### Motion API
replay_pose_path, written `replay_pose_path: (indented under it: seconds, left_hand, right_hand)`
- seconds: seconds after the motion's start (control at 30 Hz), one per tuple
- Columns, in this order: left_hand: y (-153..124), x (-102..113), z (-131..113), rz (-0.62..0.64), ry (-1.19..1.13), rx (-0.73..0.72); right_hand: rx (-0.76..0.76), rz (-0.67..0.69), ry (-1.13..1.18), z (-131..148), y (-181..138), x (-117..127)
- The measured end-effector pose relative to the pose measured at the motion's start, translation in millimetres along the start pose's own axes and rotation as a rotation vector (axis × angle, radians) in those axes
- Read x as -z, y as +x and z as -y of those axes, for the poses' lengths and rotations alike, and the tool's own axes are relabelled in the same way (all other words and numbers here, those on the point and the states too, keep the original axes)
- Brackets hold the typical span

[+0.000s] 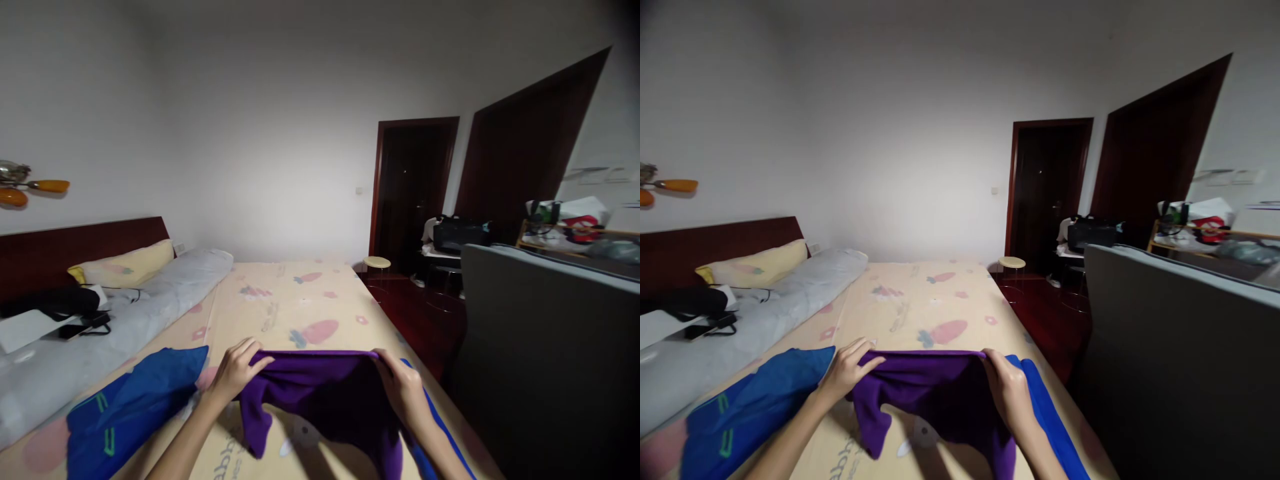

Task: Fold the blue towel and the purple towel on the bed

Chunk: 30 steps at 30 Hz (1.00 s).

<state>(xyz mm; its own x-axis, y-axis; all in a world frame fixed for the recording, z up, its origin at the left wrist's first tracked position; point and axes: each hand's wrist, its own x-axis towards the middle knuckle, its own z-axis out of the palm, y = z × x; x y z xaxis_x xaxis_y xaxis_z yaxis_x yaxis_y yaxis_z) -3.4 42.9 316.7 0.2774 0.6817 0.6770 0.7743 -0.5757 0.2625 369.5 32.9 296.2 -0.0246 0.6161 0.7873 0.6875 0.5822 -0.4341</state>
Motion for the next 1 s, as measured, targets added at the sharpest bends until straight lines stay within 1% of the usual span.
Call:
replay_pose_path:
  seconds: [0.03,0.1,0.17,0.2,0.27,0.37,0.43,0.5,0.6,0.7,0.83,0.93,1.0]
  left_hand:
    - [-2.5,3.0,7.1,0.037,0.041,-0.017]
    - [-8.3,6.4,25.8,0.063,0.064,0.024]
    - [-16.1,6.2,48.2,0.007,0.032,0.126]
    - [-20.8,4.7,59.3,-0.044,0.006,0.181]
    - [-31.0,-0.6,78.2,-0.145,-0.063,0.285]
    - [-43.4,-11.1,93.8,-0.233,-0.176,0.422]
    - [-46.9,-16.6,96.1,-0.247,-0.217,0.476]
    - [-46.7,-18.6,94.7,-0.238,-0.232,0.488]
    - [-44.5,-12.9,89.3,-0.185,-0.275,0.475]
    - [-46.0,2.7,80.4,-0.081,-0.270,0.425]
    - [-50.2,29.6,64.4,0.076,-0.121,0.295]
    - [-48.7,46.0,58.2,0.097,0.015,0.229]
    - [-46.8,54.0,62.0,0.081,0.087,0.223]
  right_hand:
    - [0.015,-0.030,-0.023,-2.4,4.2,3.5]
    - [0.054,-0.099,-0.056,-6.0,12.1,11.9]
    - [0.098,-0.121,-0.066,-9.3,18.0,20.9]
    - [0.121,-0.102,-0.061,-11.0,19.7,25.0]
    - [0.162,-0.016,-0.044,-14.6,20.7,30.7]
    - [0.183,0.115,-0.070,-20.0,18.3,32.6]
    - [0.170,0.153,-0.128,-24.7,17.0,31.6]
    - [0.128,0.176,-0.197,-31.6,16.8,31.5]
    - [0.026,0.246,-0.278,-46.2,18.1,35.9]
    - [-0.073,0.352,-0.276,-61.1,19.5,45.9]
    - [-0.166,0.463,-0.194,-72.8,21.3,63.0]
    - [-0.180,0.491,-0.181,-75.8,23.1,73.7]
    - [-0.180,0.471,-0.227,-77.2,24.0,78.2]
